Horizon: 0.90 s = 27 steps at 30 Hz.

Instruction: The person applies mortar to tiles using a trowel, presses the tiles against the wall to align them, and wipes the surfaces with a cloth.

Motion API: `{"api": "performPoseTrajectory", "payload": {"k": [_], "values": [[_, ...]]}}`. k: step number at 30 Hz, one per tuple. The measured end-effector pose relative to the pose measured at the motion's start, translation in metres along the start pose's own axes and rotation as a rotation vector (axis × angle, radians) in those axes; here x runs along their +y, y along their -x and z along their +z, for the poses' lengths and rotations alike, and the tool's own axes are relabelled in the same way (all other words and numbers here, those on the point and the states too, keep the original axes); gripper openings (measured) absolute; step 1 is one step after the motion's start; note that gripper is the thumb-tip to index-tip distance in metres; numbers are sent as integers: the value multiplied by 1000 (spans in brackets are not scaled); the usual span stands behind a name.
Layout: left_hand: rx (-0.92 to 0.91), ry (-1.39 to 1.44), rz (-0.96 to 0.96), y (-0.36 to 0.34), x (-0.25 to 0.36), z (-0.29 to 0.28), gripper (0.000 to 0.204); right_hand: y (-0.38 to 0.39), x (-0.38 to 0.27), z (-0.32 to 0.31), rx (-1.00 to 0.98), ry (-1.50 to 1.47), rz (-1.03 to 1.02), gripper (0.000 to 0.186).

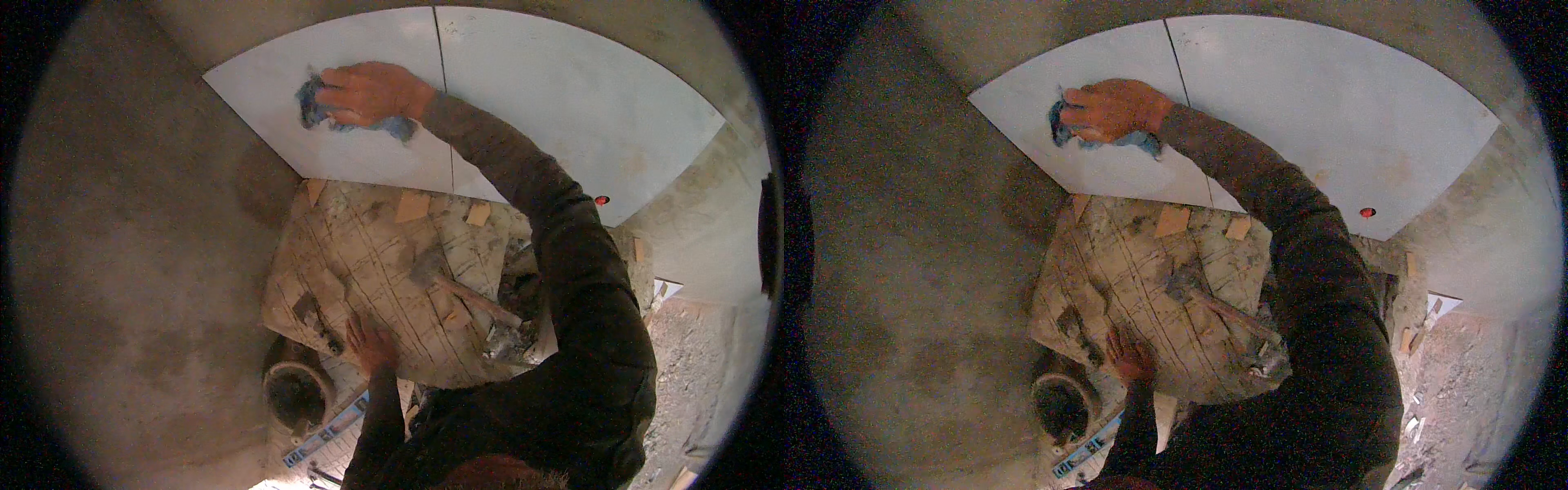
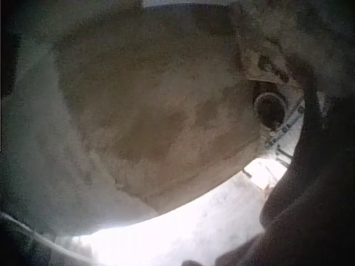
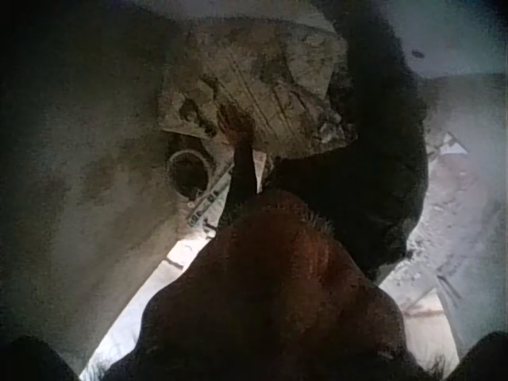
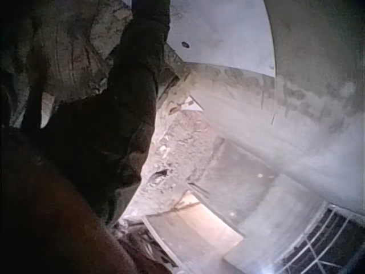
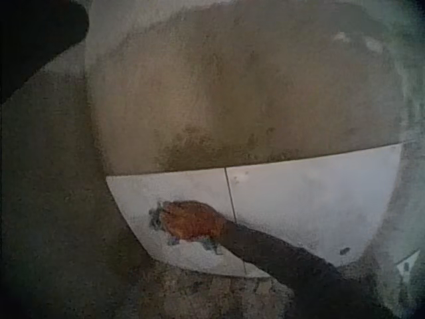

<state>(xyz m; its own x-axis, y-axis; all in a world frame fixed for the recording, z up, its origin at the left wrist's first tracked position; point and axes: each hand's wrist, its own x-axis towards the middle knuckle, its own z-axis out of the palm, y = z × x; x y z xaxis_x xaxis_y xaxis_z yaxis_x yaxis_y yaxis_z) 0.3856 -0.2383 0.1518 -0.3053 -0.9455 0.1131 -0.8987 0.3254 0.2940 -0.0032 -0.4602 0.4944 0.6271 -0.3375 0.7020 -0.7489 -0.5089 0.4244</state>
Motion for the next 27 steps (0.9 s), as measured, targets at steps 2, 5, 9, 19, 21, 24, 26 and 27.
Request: {"api": "performPoseTrajectory", "payload": {"k": [2,5,9,19,21,24,26,27], "values": [[15,3,16,2,0,0,63,5,3,9,17,12,45,33],[78,14,68,1,-1,3,64,3,-14,14,-16,-70,-17,33],[90,-15,82,7,-22,19,67,7,-8,10,-27,-134,-18,35],[125,-18,73,-2,-3,8,61,-11,-39,-11,2,-81,-53,36],[178,-37,83,4,-9,11,61,-48,-51,-21,61,-138,-120,37],[156,-30,80,-2,-18,17,62,-62,-37,-28,19,-178,-67,36],[146,-18,74,0,-20,26,64,-40,-1,-29,-83,-141,19,34],[157,-26,82,7,-28,27,64,-27,13,-27,-106,-108,39,33]]}}
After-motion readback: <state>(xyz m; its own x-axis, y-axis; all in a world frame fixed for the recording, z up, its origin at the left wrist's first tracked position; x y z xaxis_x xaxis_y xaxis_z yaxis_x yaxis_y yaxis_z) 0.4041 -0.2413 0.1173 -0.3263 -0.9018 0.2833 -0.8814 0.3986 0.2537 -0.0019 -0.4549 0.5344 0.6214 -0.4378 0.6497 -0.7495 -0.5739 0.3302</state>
